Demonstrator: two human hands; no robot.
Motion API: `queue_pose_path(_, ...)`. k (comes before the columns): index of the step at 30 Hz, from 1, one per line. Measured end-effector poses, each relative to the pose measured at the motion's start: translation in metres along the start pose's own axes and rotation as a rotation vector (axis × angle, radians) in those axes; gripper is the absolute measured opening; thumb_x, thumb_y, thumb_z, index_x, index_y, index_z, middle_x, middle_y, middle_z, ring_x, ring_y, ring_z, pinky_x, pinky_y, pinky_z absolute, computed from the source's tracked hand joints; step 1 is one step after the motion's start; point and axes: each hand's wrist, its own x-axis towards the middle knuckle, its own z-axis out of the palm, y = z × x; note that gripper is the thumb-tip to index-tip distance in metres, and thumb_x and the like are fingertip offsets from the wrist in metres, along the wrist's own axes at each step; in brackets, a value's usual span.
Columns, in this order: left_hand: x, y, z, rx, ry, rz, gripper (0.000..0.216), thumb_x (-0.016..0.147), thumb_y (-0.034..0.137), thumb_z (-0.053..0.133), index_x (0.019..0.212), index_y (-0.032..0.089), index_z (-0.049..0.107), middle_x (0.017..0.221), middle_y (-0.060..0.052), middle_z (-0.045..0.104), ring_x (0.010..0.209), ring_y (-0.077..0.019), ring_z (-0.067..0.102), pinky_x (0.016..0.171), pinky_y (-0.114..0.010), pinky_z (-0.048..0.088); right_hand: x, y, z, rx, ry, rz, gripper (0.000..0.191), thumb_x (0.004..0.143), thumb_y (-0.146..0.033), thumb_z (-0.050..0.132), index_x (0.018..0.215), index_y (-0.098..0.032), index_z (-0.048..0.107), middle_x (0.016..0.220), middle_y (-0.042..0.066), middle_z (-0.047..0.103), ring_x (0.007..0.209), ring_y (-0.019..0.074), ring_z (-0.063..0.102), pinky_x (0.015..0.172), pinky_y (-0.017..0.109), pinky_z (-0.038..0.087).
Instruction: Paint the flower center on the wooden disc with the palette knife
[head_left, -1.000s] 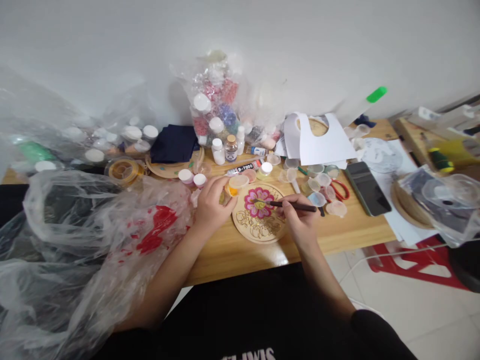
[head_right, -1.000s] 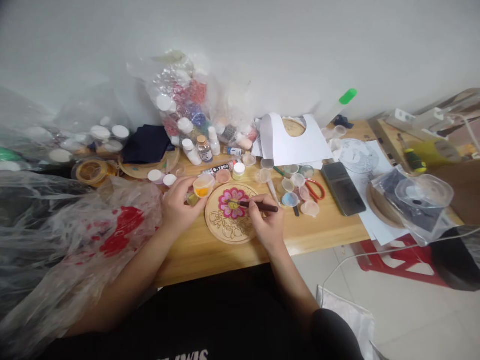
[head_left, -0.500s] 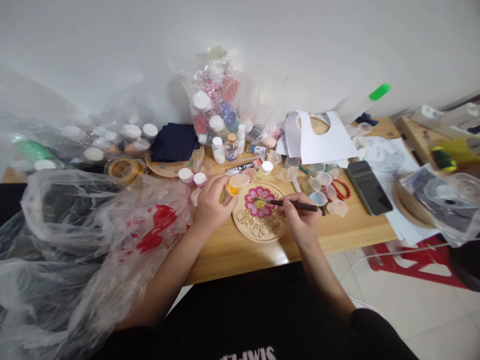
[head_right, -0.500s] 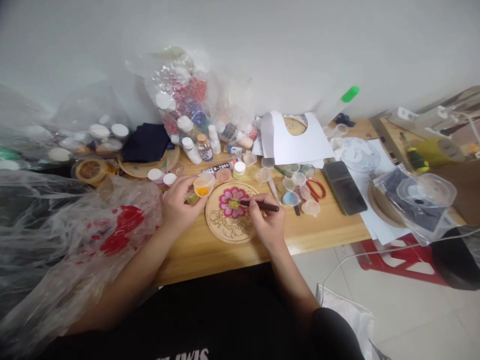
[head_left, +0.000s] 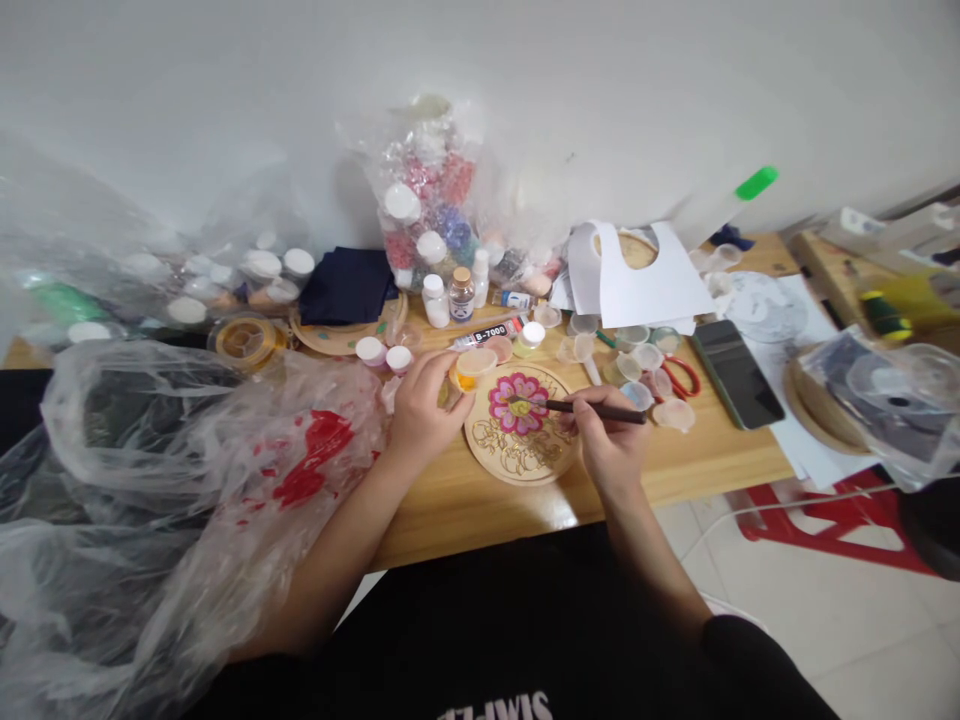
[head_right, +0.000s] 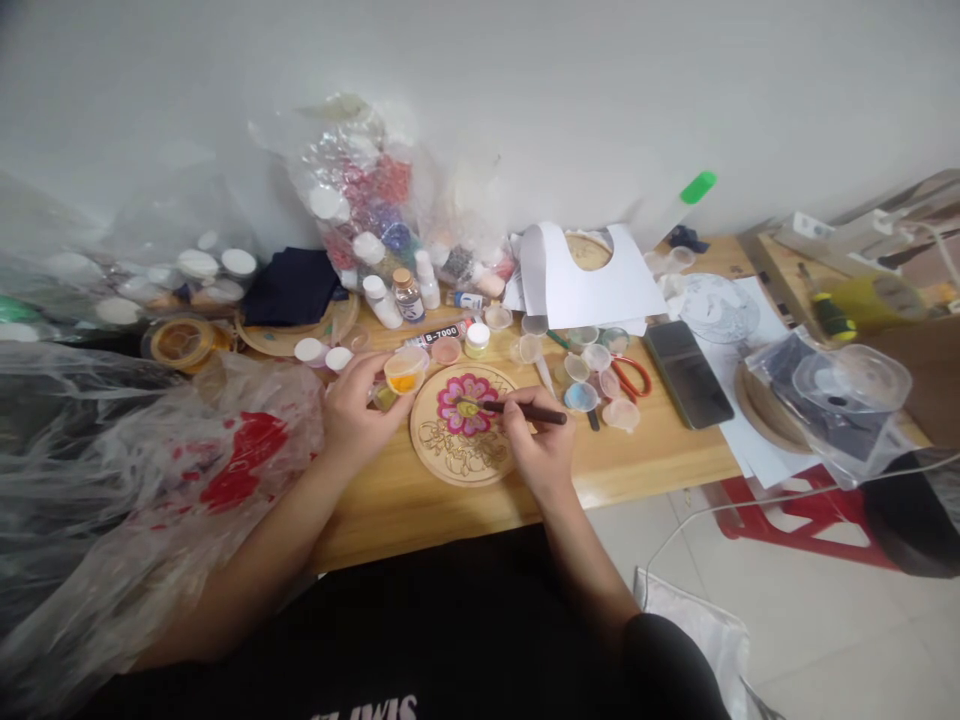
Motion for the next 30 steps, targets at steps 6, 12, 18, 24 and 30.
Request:
queue_pose_path(6,0.002,0.003,-0.001,-0.058,0.024,0.053,0.033,0.082,0.015,0.071,0.113,0.02,0.06,0.108,-0.008,0.075,0.101,-0.0238,0.073,0.087,-0.038,0.063,0.003,-0.024,0.005,0.237,0.053,-0.077,0.013,0.086,-0.033,0.068,0.076,-0.024,0.068,0.053,-0.004,0.059,0.048,0.0134,0.06,0.046,0.027,0.048)
queue_pose_path(12,0.004,0.007,-0.003,-0.069,0.018,0.12,0.027,0.087,0.018,0.069,0.112,0.02,0.059,0.106,-0.007,0.074,0.1,-0.0228,0.073,0.089,-0.039,0.063,0.006,-0.034,0.019,0.12,-0.138,-0.101,0.005,0.088,-0.028,0.067,0.089,-0.025,0.071,0.078,0.0,0.074,0.062,0.0134,0.069,0.058,0.028,0.056)
queue_pose_path(18,0.007,0.007,-0.003,-0.049,0.04,0.163,0.025,0.086,0.017,0.069,0.11,0.018,0.06,0.102,-0.007,0.074,0.096,-0.0213,0.072,0.085,-0.037,0.063,0.012,-0.037,0.027,0.044,-0.177,-0.131,0.004,0.085,-0.023,0.065,0.085,-0.022,0.069,0.072,-0.002,0.072,0.061,0.0117,0.068,0.06,0.026,0.057)
queue_pose_path(24,0.006,0.007,-0.003,-0.049,0.029,0.142,0.027,0.085,0.016,0.069,0.11,0.018,0.06,0.102,-0.007,0.074,0.097,-0.0211,0.072,0.085,-0.036,0.061,0.018,-0.035,0.028,0.181,-0.144,-0.068,0.006,0.083,-0.022,0.065,0.078,-0.021,0.067,0.065,-0.002,0.072,0.052,0.0118,0.066,0.049,0.024,0.053)
queue_pose_path(30,0.005,0.005,-0.002,-0.081,0.044,0.146,0.03,0.084,0.015,0.07,0.112,0.019,0.061,0.104,-0.008,0.074,0.098,-0.0216,0.072,0.087,-0.037,0.06,0.019,-0.032,0.026,0.25,-0.086,-0.039,0.006,0.081,-0.02,0.066,0.076,-0.022,0.068,0.062,-0.003,0.071,0.051,0.0128,0.067,0.047,0.024,0.053)
